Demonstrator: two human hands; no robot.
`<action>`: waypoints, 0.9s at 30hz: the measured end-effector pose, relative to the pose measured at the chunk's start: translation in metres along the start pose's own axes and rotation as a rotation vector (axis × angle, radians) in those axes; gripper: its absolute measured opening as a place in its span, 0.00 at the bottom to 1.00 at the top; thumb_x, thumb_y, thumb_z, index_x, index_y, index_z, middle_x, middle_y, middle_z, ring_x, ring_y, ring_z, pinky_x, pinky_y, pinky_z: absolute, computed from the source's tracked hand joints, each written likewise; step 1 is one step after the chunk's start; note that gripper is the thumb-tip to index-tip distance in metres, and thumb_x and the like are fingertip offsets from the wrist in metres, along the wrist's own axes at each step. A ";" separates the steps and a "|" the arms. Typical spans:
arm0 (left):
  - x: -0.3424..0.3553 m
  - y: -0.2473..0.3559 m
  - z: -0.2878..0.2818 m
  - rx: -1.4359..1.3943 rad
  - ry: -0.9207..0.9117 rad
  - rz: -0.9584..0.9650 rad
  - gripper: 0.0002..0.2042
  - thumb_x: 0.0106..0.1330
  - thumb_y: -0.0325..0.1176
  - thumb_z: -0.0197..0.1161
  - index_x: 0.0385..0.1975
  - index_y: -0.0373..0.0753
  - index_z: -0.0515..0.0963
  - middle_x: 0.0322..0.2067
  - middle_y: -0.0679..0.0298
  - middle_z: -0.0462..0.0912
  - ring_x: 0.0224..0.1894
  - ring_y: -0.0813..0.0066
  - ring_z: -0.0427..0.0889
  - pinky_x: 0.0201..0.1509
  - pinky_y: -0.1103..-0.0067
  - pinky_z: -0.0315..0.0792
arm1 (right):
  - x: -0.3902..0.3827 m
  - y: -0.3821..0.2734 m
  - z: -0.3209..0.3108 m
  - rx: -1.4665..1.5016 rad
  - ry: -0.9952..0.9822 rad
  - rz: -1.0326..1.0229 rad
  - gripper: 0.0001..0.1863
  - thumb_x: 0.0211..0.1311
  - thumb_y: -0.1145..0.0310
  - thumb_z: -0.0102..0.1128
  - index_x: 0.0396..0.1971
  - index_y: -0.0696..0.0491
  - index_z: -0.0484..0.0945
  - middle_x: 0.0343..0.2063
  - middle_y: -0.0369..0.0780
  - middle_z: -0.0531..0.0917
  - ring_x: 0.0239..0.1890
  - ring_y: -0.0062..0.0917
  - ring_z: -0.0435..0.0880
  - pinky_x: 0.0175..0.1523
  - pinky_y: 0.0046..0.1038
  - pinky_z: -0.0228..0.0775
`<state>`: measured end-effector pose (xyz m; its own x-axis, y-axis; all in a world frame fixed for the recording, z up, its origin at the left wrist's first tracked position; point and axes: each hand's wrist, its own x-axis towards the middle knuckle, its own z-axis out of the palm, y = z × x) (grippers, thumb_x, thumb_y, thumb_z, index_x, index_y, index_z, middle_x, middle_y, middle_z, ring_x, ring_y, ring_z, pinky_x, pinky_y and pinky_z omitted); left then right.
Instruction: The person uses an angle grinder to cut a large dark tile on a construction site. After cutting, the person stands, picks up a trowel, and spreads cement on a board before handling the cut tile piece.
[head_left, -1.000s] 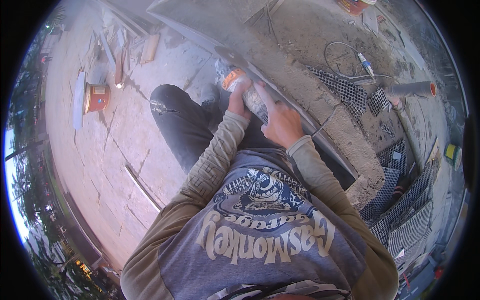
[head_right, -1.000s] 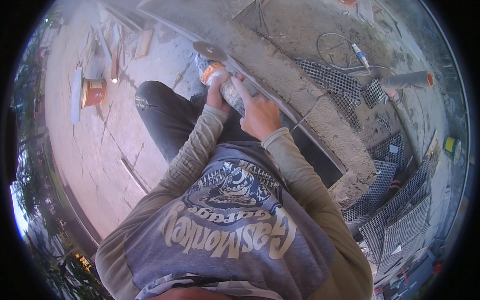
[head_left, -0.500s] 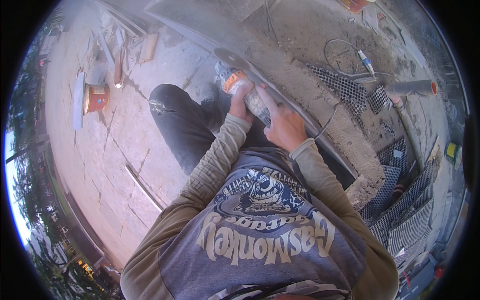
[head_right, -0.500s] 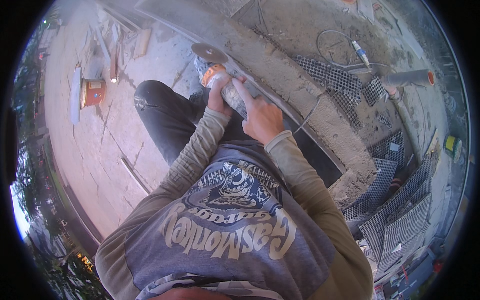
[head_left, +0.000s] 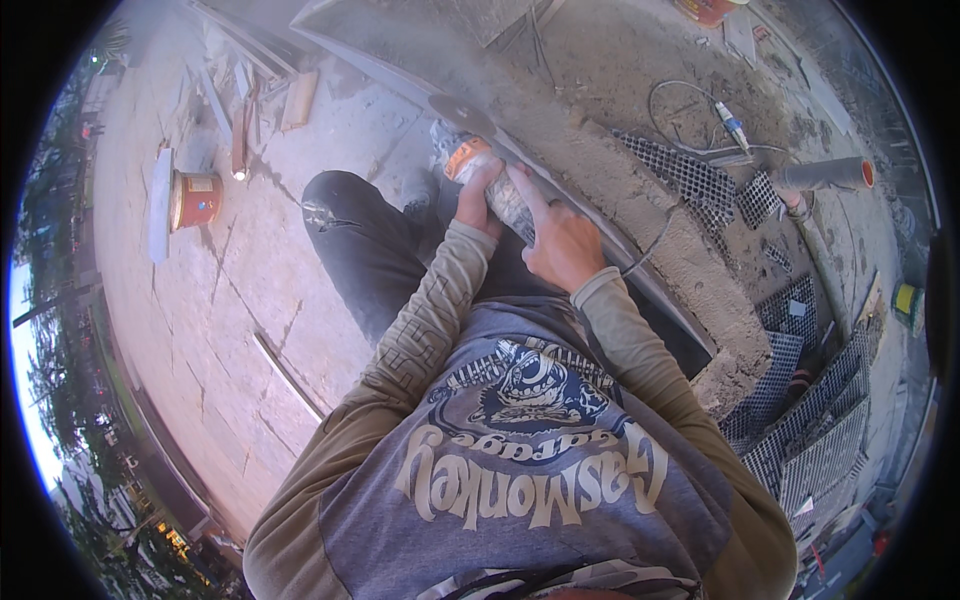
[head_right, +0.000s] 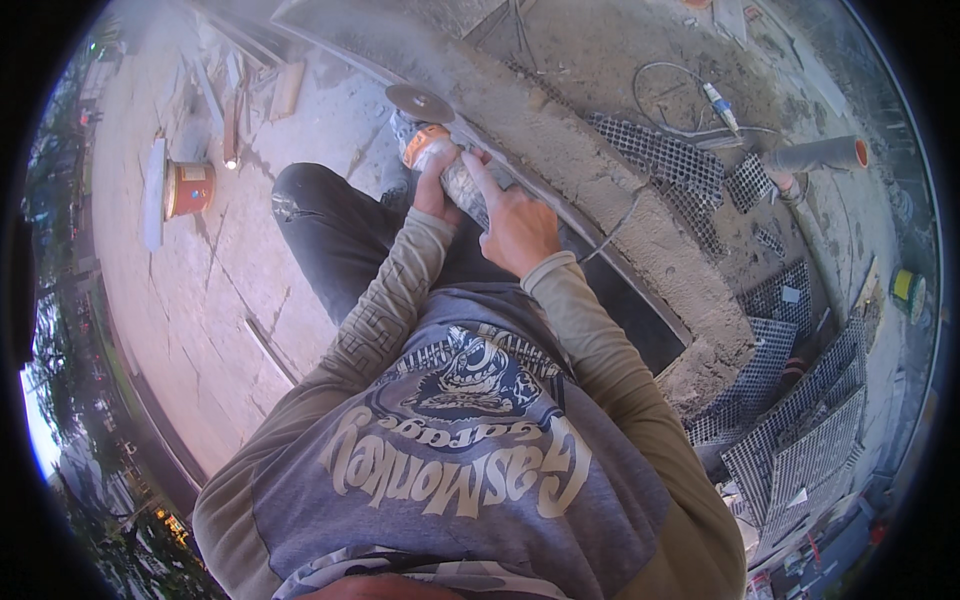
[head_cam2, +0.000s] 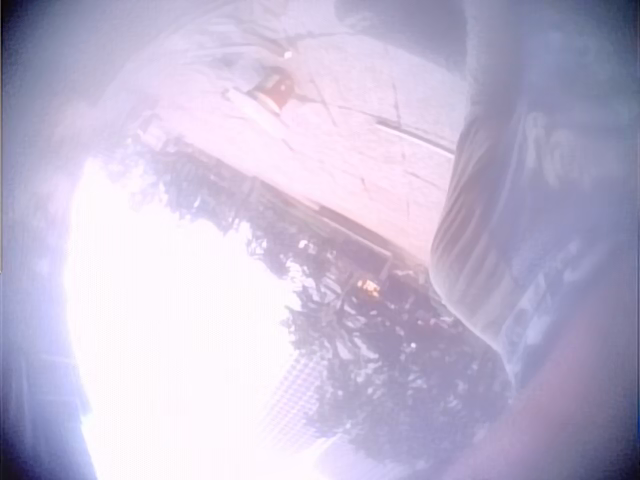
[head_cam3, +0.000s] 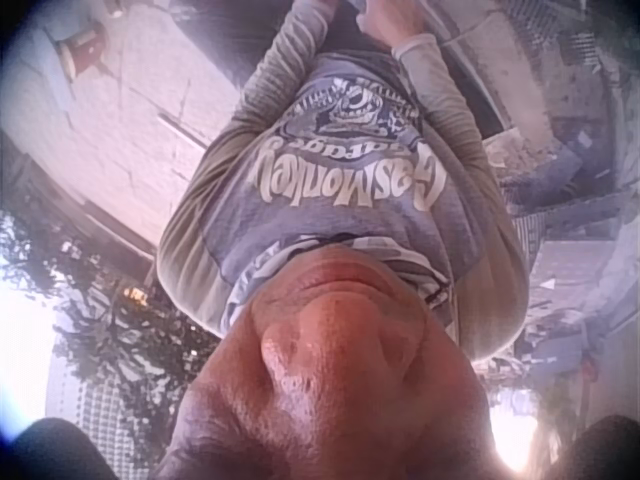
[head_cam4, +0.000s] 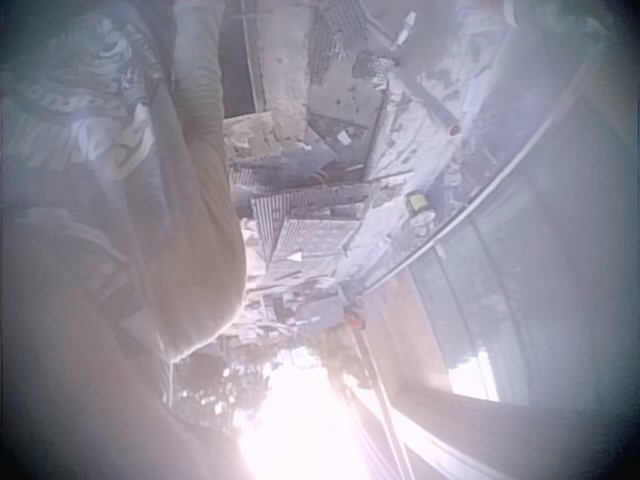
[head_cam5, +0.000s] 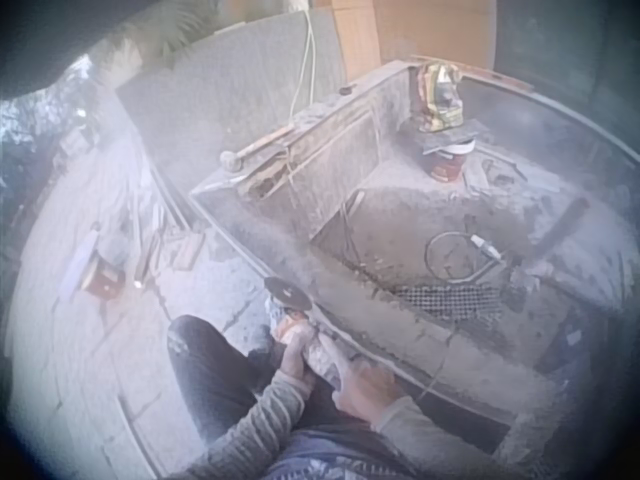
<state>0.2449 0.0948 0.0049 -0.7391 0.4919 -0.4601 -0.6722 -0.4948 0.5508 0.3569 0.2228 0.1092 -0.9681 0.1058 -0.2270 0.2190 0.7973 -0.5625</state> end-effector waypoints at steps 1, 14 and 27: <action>-0.003 0.000 0.000 0.017 -0.012 0.008 0.20 0.67 0.39 0.61 0.53 0.34 0.69 0.45 0.51 0.84 0.49 0.55 0.84 0.58 0.59 0.78 | -0.002 0.000 0.000 -0.003 0.010 -0.002 0.56 0.47 0.73 0.70 0.76 0.32 0.49 0.33 0.53 0.84 0.36 0.49 0.86 0.43 0.45 0.79; -0.027 -0.009 0.015 0.025 -0.024 -0.003 0.18 0.66 0.39 0.61 0.51 0.37 0.70 0.47 0.52 0.84 0.46 0.60 0.84 0.56 0.63 0.79 | -0.023 0.003 -0.009 0.017 -0.021 0.016 0.55 0.48 0.73 0.69 0.75 0.30 0.50 0.33 0.52 0.83 0.35 0.49 0.86 0.41 0.45 0.78; -0.017 -0.009 0.012 0.023 -0.011 -0.013 0.17 0.66 0.39 0.62 0.49 0.36 0.72 0.42 0.53 0.85 0.42 0.60 0.86 0.51 0.65 0.81 | -0.015 0.004 -0.006 -0.001 -0.039 0.033 0.56 0.48 0.73 0.70 0.76 0.30 0.48 0.33 0.52 0.83 0.35 0.49 0.86 0.42 0.46 0.78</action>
<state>0.2637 0.0991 0.0159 -0.7300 0.5059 -0.4596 -0.6802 -0.4722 0.5606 0.3712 0.2278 0.1155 -0.9548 0.1091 -0.2764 0.2509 0.7943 -0.5533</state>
